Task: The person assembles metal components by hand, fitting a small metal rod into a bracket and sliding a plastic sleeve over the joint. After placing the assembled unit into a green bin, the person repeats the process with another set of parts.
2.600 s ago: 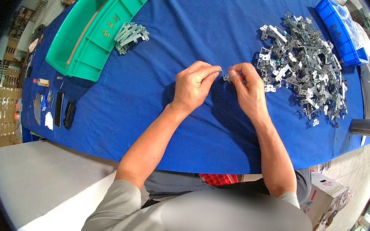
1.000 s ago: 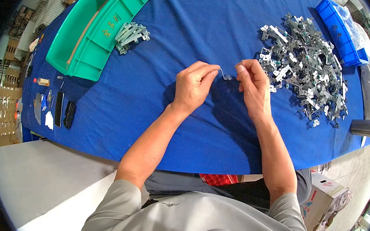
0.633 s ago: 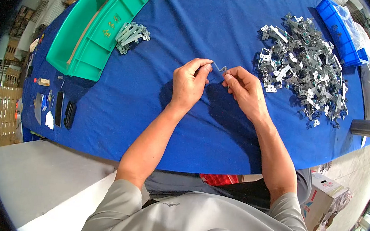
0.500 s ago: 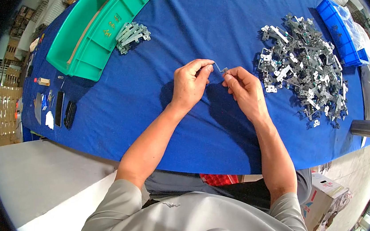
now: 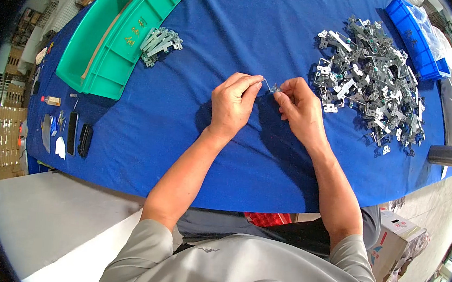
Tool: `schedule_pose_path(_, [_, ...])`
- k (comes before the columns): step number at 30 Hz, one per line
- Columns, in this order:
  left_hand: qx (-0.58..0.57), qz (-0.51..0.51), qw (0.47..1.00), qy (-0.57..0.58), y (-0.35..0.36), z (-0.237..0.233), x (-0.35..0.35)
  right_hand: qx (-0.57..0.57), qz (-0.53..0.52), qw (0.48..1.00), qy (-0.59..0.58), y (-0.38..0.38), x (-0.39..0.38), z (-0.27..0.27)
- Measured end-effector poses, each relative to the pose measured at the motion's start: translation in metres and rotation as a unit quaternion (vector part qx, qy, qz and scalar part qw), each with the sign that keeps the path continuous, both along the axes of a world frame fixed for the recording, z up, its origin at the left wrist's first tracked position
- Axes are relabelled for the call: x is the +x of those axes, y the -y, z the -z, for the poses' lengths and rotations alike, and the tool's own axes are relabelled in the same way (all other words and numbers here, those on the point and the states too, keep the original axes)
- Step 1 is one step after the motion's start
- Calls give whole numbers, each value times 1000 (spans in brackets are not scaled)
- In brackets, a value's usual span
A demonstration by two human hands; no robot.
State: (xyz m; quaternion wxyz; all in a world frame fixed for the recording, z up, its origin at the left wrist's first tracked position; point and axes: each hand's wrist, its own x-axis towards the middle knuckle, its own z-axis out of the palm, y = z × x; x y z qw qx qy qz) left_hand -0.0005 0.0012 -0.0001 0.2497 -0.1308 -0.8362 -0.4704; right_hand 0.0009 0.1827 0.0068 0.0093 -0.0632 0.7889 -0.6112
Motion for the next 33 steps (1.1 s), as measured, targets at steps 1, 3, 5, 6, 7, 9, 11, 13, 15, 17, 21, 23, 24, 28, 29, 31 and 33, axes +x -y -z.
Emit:
schedule_pose_path(1, [0,-1,1000,-2,0,0,0,-28,9,1000,2,1,0,0])
schedule_pose_path(3, [-7,3,1000,-6,0,1,0,-37,-9,999,8,1,-1,-2])
schedule_pose_path(5, [-15,10,1000,-8,-1,1,0,-3,-24,1000,15,-1,-1,-4])
schedule_pose_path(6, [-19,14,1000,-8,-2,0,2,35,-31,999,18,-5,-2,-5])
schedule_pose_path(7, [-24,19,1000,-8,-2,0,2,74,-37,996,22,-7,-3,-5])
schedule_pose_path(9, [-28,28,999,-11,-2,0,2,102,-12,992,-80,-7,-4,-2])
schedule_pose_path(11, [-34,35,999,-19,-2,1,2,73,15,992,-103,-6,-5,1])
schedule_pose_path(13, [-42,37,998,-33,-1,4,0,-14,44,998,-48,-5,-6,1])
schedule_pose_path(15, [45,8,995,88,-1,2,2,-71,24,997,20,-8,-7,-7])
schedule_pose_path(17, [102,-3,983,152,1,1,2,-100,-21,988,116,-10,-5,-17])
schedule_pose_path(21, [124,5,980,157,1,4,0,-44,-72,994,66,-3,0,-11])
schedule_pose_path(23, [119,4,981,156,2,3,1,-27,-70,995,58,-2,0,-9])
schedule_pose_path(24, [118,4,981,155,2,3,1,-24,-69,996,53,-1,1,-9])
schedule_pose_path(28, [170,1,968,187,2,4,0,-12,-64,997,49,-2,1,-11])
schedule_pose_path(29, [158,3,972,177,2,4,1,-11,-63,997,45,-2,1,-11])
schedule_pose_path(31, [134,9,979,155,1,5,1,-9,-63,997,36,-2,0,-11])
schedule_pose_path(33, [115,8,983,140,1,4,2,1,-63,997,34,-2,1,-10])
